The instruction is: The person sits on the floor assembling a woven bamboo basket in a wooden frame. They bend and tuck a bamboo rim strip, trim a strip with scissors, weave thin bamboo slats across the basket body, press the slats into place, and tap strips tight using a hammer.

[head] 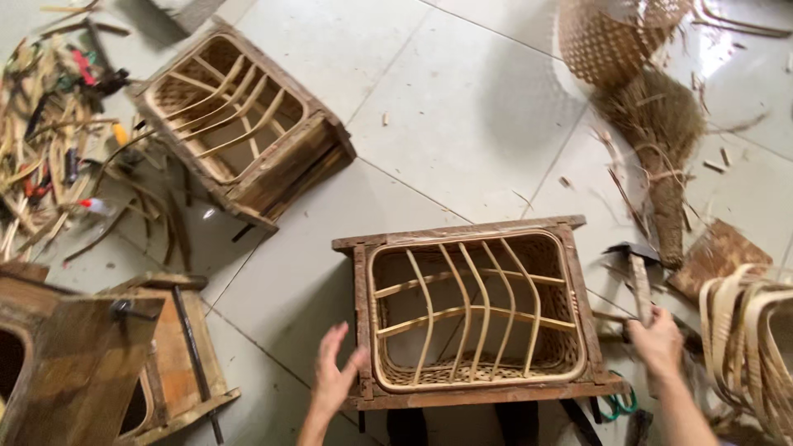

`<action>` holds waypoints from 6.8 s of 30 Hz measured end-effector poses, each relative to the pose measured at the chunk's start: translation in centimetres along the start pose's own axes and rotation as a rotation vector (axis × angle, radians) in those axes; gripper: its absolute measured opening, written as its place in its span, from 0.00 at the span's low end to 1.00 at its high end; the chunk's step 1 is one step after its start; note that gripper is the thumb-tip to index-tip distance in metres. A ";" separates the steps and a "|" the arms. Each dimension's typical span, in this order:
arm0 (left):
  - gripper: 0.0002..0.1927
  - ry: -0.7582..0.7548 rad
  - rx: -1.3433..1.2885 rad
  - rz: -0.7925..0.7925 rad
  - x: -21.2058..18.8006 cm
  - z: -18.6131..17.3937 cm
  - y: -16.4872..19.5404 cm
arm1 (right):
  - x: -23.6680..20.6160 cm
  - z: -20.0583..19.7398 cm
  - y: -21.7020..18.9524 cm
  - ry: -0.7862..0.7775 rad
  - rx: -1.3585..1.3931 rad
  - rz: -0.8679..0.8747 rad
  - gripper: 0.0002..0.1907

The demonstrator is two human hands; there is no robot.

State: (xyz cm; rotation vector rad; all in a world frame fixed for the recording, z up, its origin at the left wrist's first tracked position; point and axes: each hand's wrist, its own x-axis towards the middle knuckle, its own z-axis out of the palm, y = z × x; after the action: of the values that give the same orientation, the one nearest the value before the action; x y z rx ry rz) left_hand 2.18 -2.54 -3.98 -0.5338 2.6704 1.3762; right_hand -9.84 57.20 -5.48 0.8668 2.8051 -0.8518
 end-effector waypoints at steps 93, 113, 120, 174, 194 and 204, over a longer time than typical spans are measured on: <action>0.50 -0.218 -0.101 -0.355 -1.5 1.1 -1.0 | -22.0 -3.4 10.0 -0.330 0.027 -0.847 0.31; 0.42 -0.137 -0.150 -0.269 -1.6 3.1 -4.8 | -19.8 -1.4 -10.6 -0.757 -0.173 -1.223 0.30; 0.45 -0.151 -0.196 -0.325 -1.9 2.1 -2.9 | -20.7 0.6 -16.3 -0.815 -0.181 -1.214 0.29; 0.52 -0.189 -0.103 -0.299 -2.0 1.0 0.3 | -12.4 5.8 -27.0 -0.297 0.003 -1.266 0.29; 0.45 -0.148 -0.165 -0.313 -1.6 1.9 -1.0 | -8.4 -1.2 -21.0 -0.239 -0.141 -0.933 0.30; 0.54 -0.310 -0.207 -0.594 0.5 3.2 -5.6 | -6.9 -4.7 -14.5 -0.003 -0.096 -0.850 0.27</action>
State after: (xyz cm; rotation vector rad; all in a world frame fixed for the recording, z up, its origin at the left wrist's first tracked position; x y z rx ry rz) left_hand 3.42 -3.07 -10.31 -0.9472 1.9159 1.4020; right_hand -11.58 46.35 7.16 -0.4003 3.1529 -0.7475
